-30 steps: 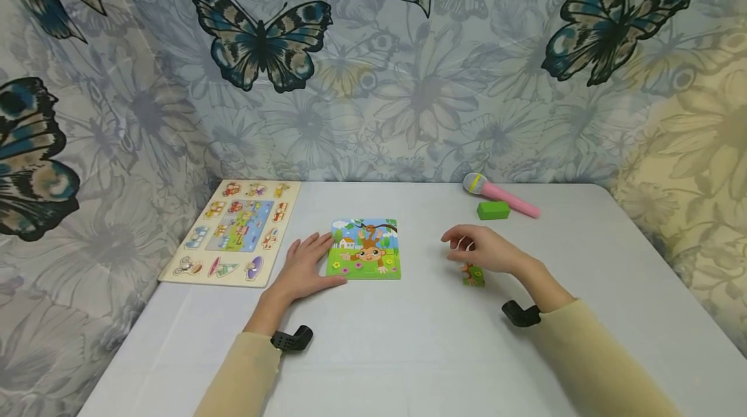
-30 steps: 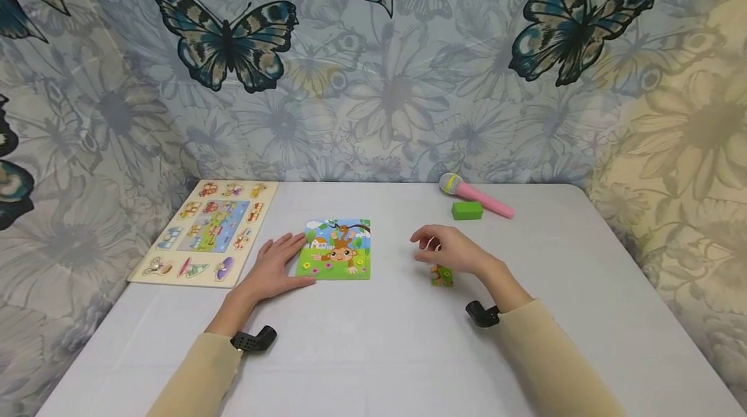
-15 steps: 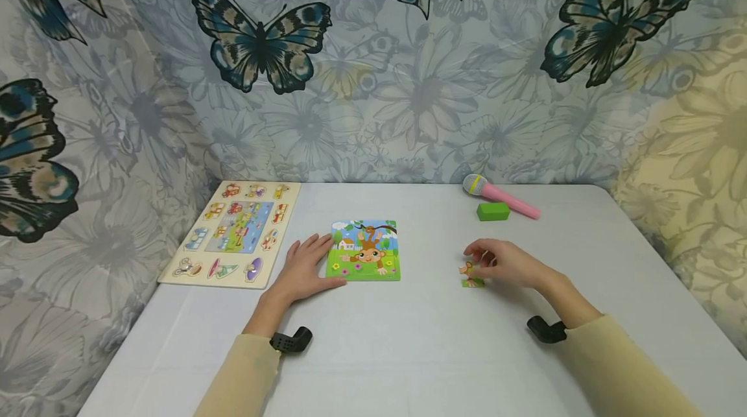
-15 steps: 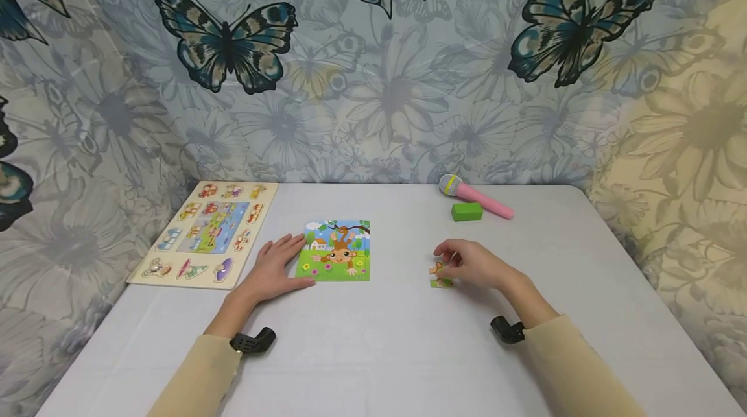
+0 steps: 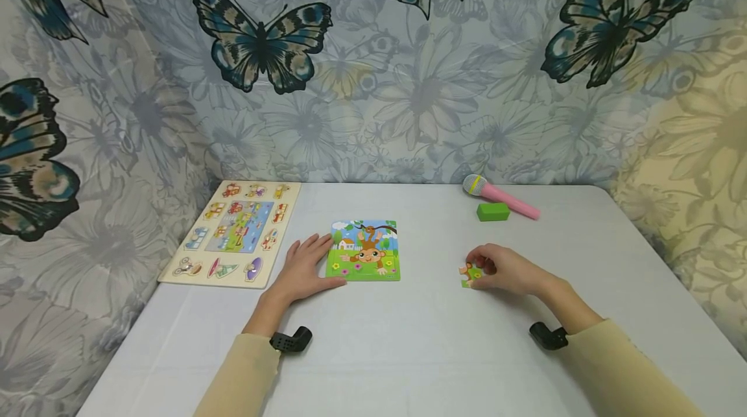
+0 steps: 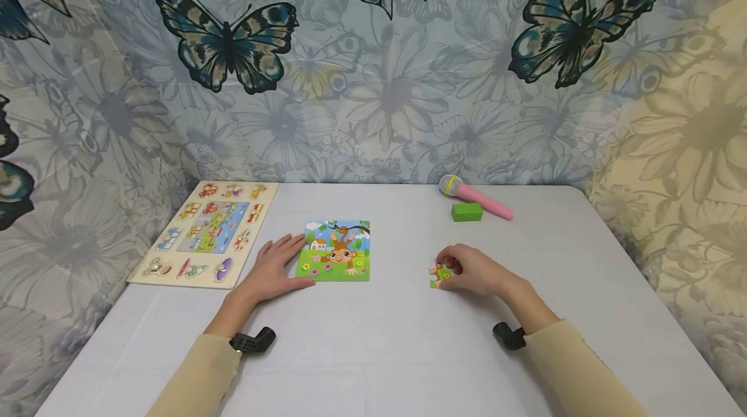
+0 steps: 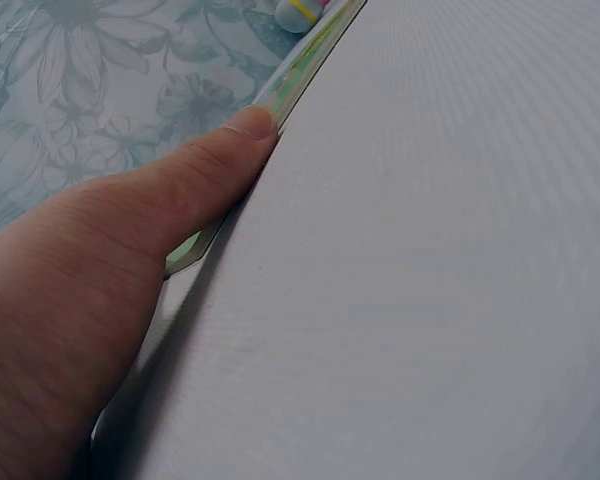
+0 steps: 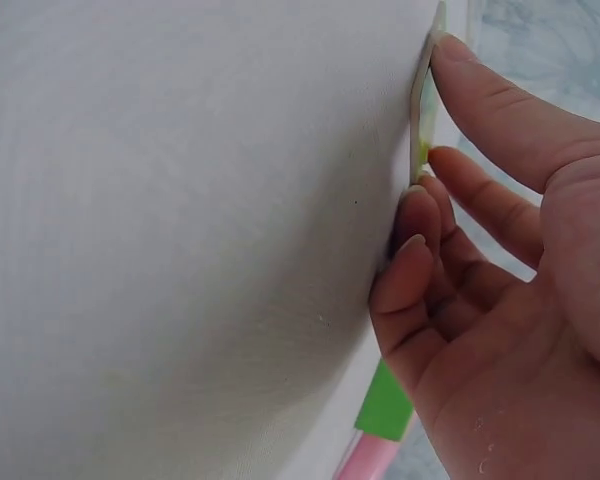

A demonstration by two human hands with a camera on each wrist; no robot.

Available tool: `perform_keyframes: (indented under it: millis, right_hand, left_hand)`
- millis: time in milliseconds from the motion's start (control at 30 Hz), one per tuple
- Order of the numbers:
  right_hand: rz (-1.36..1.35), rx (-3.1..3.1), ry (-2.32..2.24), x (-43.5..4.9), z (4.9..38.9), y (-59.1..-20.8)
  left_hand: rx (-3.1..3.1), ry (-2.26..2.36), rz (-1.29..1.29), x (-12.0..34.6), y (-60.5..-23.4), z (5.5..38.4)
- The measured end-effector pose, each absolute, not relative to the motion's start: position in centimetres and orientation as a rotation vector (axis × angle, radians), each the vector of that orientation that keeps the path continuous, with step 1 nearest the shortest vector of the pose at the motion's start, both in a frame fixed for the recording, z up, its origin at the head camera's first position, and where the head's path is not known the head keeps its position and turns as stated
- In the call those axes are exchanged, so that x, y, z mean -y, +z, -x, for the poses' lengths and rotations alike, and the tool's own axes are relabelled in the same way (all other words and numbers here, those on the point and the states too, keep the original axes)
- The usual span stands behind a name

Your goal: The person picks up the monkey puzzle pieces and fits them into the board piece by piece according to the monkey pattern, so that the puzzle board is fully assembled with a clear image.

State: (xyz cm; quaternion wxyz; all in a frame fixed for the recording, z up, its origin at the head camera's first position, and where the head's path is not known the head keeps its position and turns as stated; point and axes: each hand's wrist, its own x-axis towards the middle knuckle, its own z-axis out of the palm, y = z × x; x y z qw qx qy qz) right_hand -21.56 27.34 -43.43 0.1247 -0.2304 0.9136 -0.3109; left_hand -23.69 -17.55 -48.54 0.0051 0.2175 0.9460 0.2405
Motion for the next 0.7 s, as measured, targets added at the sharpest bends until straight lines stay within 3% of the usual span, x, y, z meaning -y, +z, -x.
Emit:
perform_keyframes:
  millis: [700]
  right_hand:
    - [0.644, -2.721, -0.878, -26.61, 21.3, -43.23]
  left_hand:
    - [-2.971, 0.744, -0.692, 17.64, -48.86, 23.83]
